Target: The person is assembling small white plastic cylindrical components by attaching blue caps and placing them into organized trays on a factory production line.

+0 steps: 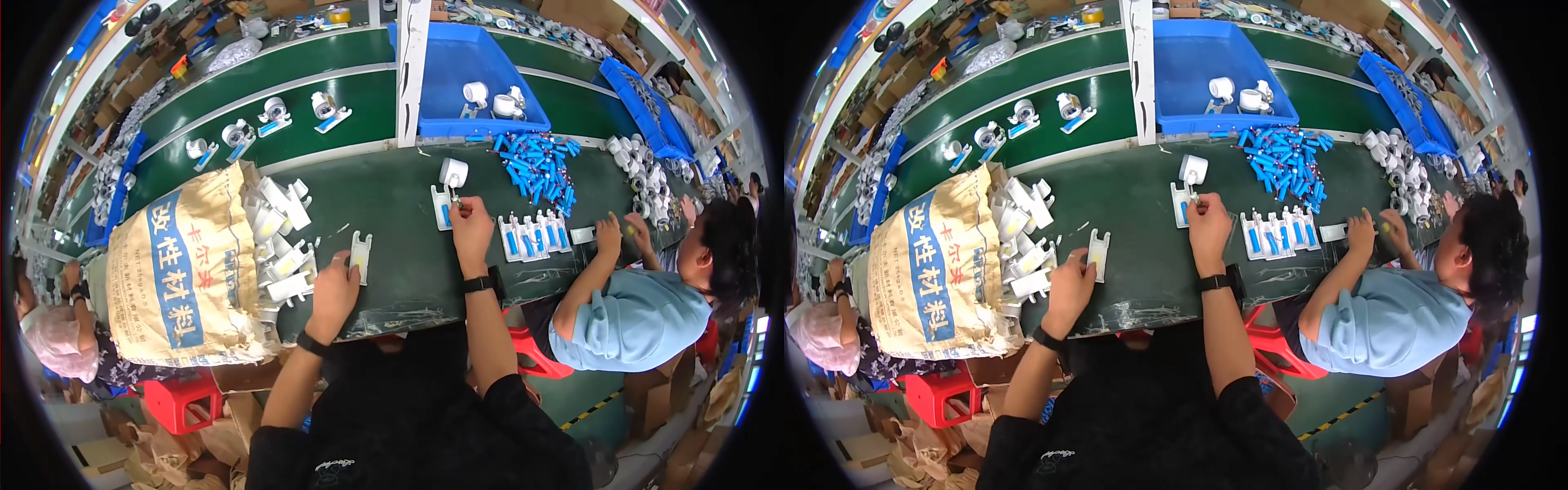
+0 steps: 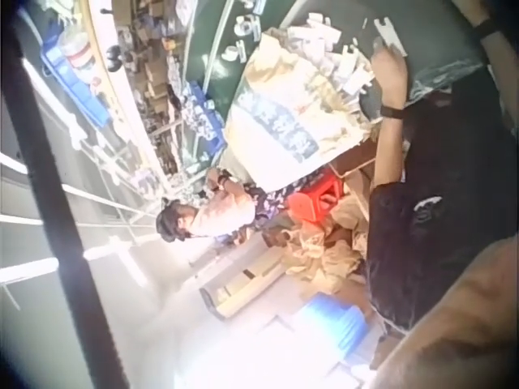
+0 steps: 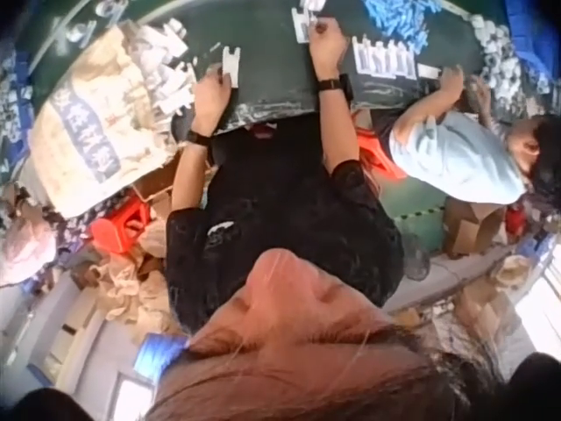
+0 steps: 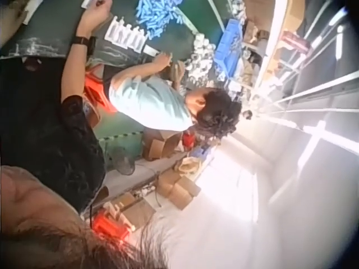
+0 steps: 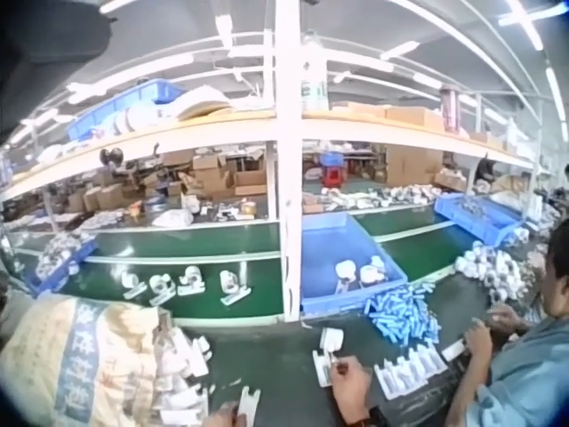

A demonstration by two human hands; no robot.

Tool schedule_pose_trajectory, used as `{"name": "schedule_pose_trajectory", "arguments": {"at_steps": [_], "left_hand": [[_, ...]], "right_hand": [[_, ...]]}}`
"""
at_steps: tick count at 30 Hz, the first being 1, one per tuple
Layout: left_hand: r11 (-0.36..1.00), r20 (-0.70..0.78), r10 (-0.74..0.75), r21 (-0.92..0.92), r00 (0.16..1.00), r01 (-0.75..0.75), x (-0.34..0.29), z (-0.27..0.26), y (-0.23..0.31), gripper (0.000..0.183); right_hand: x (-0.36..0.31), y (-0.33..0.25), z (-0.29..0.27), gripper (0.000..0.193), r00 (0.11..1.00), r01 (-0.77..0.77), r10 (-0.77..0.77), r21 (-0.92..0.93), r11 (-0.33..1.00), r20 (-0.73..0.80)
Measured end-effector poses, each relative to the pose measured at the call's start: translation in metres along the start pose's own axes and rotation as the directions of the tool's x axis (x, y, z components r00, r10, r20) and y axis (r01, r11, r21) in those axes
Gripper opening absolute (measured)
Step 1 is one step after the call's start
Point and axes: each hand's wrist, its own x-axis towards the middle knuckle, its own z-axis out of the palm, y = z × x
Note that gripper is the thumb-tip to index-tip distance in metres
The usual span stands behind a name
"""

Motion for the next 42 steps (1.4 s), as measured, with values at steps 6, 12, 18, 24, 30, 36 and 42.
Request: {"name": "schedule_pose_trajectory", "arguments": {"at_steps": [6,12,18,24,30,36,42], "left_hand": [[0.999,-0.211,0.022,0.051,0.977,-0.012,-0.042,-0.007,0.006,0.034],[0.971,-0.219,0.237,0.024,0.946,-0.237,-0.047,-0.006,0.003,0.050],[0.959,-0.236,0.278,0.129,0.931,-0.254,-0.059,0.011,-0.012,0.040],[0.953,-0.278,0.305,0.088,0.911,-0.292,-0.060,0.012,-0.017,0.040],[0.948,-0.268,0.316,0.134,0.910,-0.289,-0.060,0.008,-0.022,0.039],[0.946,-0.261,0.319,0.140,0.911,-0.292,-0.057,0.009,-0.022,0.038],[0.948,-0.257,0.312,0.150,0.915,-0.281,-0.059,0.010,-0.022,0.038]], "right_hand": [[-0.010,-0.021,0.022,0.016,0.983,0.065,-0.079,0.088,0.994,0.167],[-0.008,-0.068,0.062,0.017,0.954,-0.027,-0.084,0.361,0.932,0.287],[0.012,-0.073,0.084,0.011,0.894,-0.170,-0.025,0.389,0.905,0.447],[0.021,-0.036,0.069,0.012,0.884,-0.136,-0.058,0.374,0.917,0.464],[0.023,-0.016,0.050,0.010,0.855,-0.264,0.034,0.377,0.888,0.517],[0.022,-0.017,0.046,0.007,0.851,-0.246,0.011,0.379,0.892,0.525],[0.016,-0.022,0.048,0.009,0.864,-0.159,-0.039,0.347,0.924,0.502]]}}
